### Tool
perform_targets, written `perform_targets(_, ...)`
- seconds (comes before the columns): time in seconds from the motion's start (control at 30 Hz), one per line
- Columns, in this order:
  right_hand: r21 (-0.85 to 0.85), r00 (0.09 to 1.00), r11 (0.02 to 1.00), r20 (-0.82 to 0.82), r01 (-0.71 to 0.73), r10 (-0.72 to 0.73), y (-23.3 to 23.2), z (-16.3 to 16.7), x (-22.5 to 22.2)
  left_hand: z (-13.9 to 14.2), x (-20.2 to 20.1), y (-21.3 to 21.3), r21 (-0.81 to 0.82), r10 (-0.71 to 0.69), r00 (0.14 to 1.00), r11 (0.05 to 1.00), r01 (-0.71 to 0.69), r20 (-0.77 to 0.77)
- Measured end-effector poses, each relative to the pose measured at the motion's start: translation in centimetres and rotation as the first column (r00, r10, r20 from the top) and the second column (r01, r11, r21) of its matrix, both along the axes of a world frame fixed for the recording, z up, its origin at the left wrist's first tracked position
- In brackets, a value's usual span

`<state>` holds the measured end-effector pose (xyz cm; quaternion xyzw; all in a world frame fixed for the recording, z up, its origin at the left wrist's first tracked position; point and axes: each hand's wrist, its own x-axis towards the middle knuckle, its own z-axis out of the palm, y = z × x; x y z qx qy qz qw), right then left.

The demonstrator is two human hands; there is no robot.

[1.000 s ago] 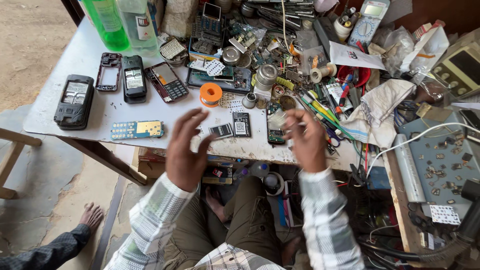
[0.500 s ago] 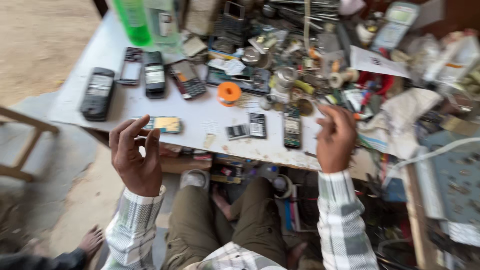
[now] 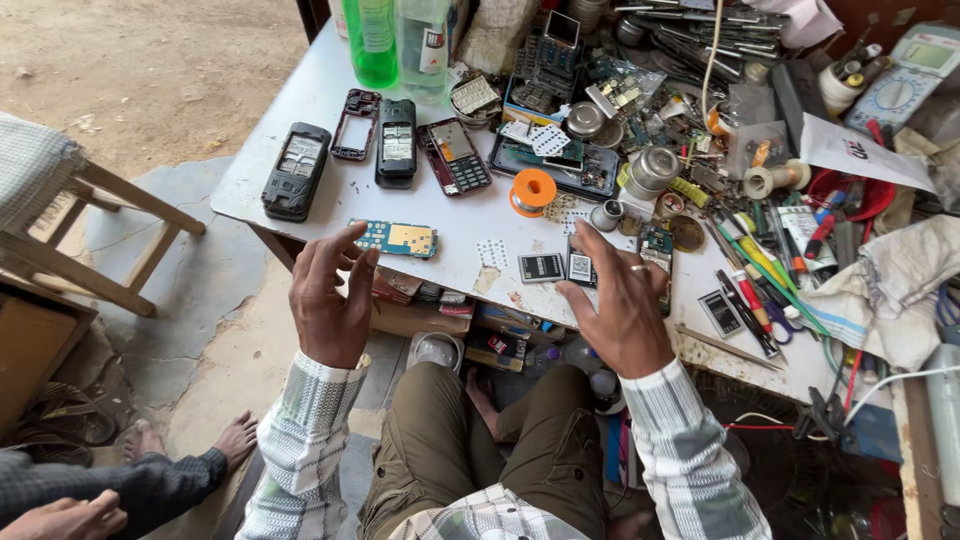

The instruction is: The person disassembles a mobile phone, removes the battery and circuit board, and uses a red-handled tool to scrape or clean the board. They then reassemble the phone and handle other phone parts on the cluttered workbench.

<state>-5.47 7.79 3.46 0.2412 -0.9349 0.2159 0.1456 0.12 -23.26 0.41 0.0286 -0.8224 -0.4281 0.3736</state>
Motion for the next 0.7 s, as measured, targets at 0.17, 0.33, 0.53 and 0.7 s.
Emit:
perform_targets(0.17,0.163,0.979,0.987,0.202,-0.01,-0.023,1.2,1.0,-2.6,-0.1,0.4,1.0,-0.122,-0.086,0.996,0.989,0.082,-0.025)
perform_targets(0.33,0.214,0.94,0.971,0.34,-0.111,0.032,2.2,1.7,-4.2,0.1,-0.8,4.9,-0.227,-0.266,0.963,0.941,0.249,-0.045)
perform_targets(0.53,-0.022,0.979,0.993,0.165,-0.116,0.118,2.5,1.9,-3.3,0.9,-2.5,8.4,-0.236,-0.424,0.906,0.88,0.412,0.002)
perform_targets(0.7,-0.98,0.778,0.121,0.197,0.156,0.597,6.8,4.3,1.0,-0.9,-5.7,10.5,-0.142,-0.465,0.884,0.879,0.455,-0.052)
